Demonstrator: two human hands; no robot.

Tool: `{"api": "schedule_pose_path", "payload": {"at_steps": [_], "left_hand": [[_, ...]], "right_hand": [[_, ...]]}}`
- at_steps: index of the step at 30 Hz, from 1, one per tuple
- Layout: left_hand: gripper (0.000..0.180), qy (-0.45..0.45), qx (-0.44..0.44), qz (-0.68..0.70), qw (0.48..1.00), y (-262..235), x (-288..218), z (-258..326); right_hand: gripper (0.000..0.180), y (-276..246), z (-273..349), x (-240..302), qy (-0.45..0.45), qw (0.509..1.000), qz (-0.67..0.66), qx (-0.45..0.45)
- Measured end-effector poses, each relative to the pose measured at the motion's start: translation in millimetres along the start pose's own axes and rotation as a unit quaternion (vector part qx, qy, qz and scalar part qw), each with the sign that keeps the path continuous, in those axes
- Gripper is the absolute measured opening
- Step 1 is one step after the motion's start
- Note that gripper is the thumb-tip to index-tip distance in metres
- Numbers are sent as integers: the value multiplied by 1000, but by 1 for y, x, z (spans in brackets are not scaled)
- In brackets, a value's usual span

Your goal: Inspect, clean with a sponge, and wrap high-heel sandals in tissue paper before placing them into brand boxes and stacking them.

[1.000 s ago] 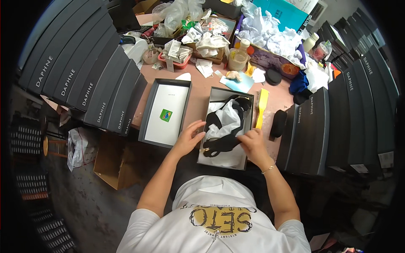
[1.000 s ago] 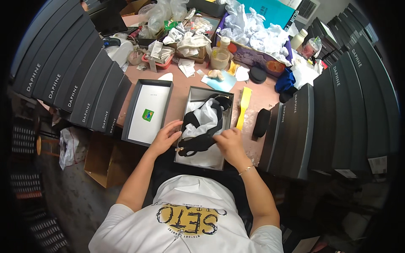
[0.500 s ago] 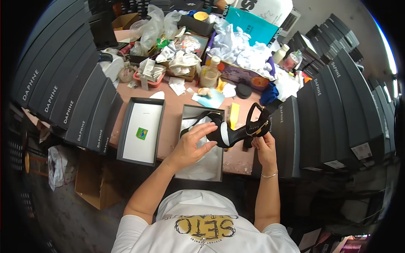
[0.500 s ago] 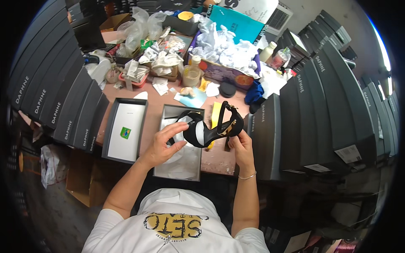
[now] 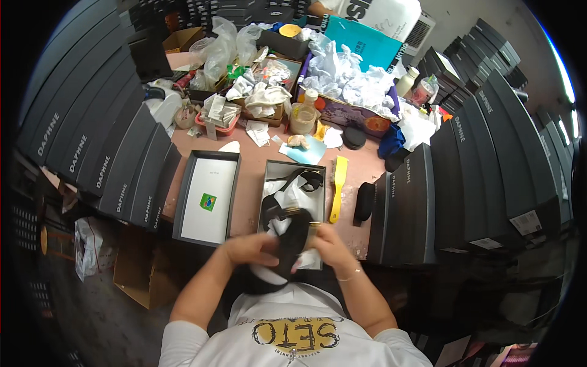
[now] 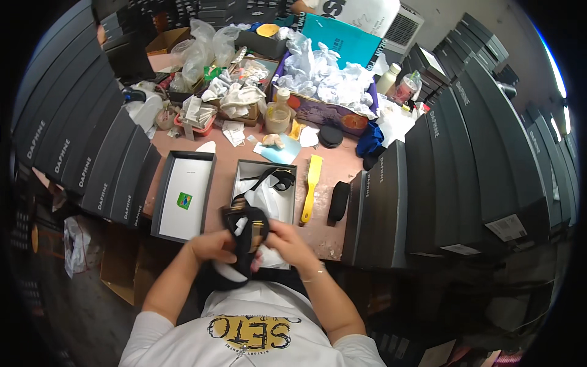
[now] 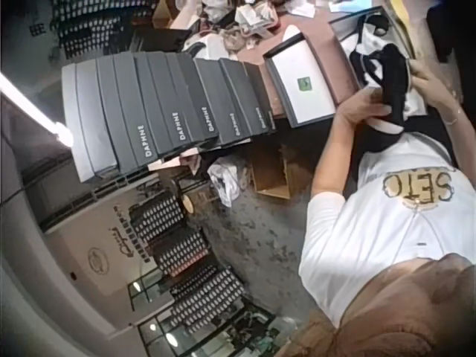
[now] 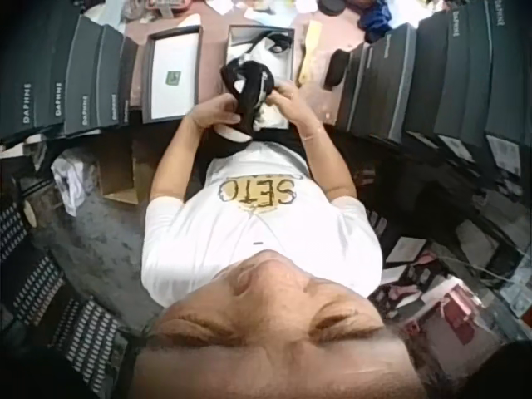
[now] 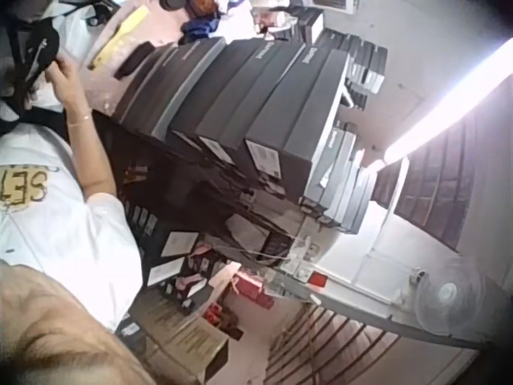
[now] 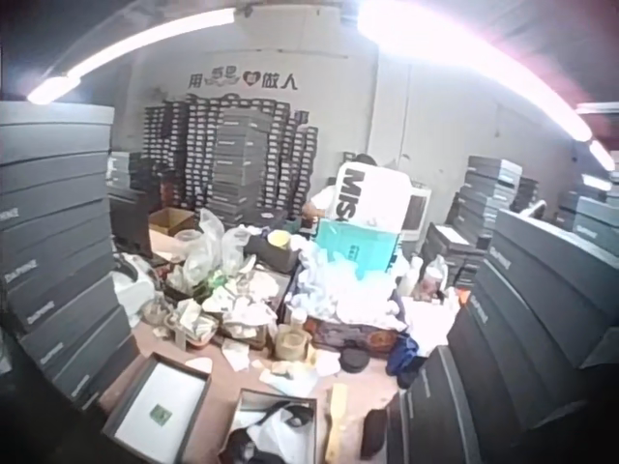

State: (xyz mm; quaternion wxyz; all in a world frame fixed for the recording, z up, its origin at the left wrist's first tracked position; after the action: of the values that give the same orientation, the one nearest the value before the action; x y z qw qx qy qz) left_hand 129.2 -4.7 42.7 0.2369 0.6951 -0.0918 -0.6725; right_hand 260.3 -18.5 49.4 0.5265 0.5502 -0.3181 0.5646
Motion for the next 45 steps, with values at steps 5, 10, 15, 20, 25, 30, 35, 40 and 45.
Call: {"api": "schedule_pose_path", "payload": {"at_steps": [5, 10, 15, 20, 25, 30, 35, 40, 45], "left_hand": [[52, 94, -169, 191, 962, -2, 1, 63], [51, 244, -348, 175, 888, -43, -25, 82], [59, 227, -363, 131, 894, -43, -57, 56], [58, 193, -358, 125, 905, -36, -41, 45], [58, 142, -343, 178, 911, -16, -20, 34], [63, 226, -278, 241, 902, -12, -3, 32], [62, 143, -411, 80, 897, -24, 4, 49], [51, 91, -392, -20, 915, -18, -1, 28], [47, 156, -453, 112, 870, -38, -5, 22]], "right_hand": [[46, 50, -29, 35, -149, 959, 235, -59], [29, 5, -33, -81, 81, 687, 722, 8], [22, 30, -1, -23, -40, 762, 646, -12], [50, 87, 4, 102, -271, 846, 459, 3], [63, 89, -2, 67, -237, 807, 541, -12], [71, 71, -8, 58, -233, 833, 478, -153], [89, 66, -1, 44, -175, 926, 331, 52], [50, 14, -14, 6, -21, 984, 157, -80], [46, -46, -5, 12, -59, 909, 342, -233]]}}
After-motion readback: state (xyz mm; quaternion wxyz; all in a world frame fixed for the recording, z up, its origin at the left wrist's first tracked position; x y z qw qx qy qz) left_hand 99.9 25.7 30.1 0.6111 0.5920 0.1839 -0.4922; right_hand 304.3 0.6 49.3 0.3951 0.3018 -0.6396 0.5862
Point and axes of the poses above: each hand's wrist, its own z-axis away from the middle knuckle, its own y-axis out of the palm, x = y × z, the point moved 8 cm from there along -z, towards the middle knuckle, and after that the axes turned 6 degrees about y, right-handed, at the moved point
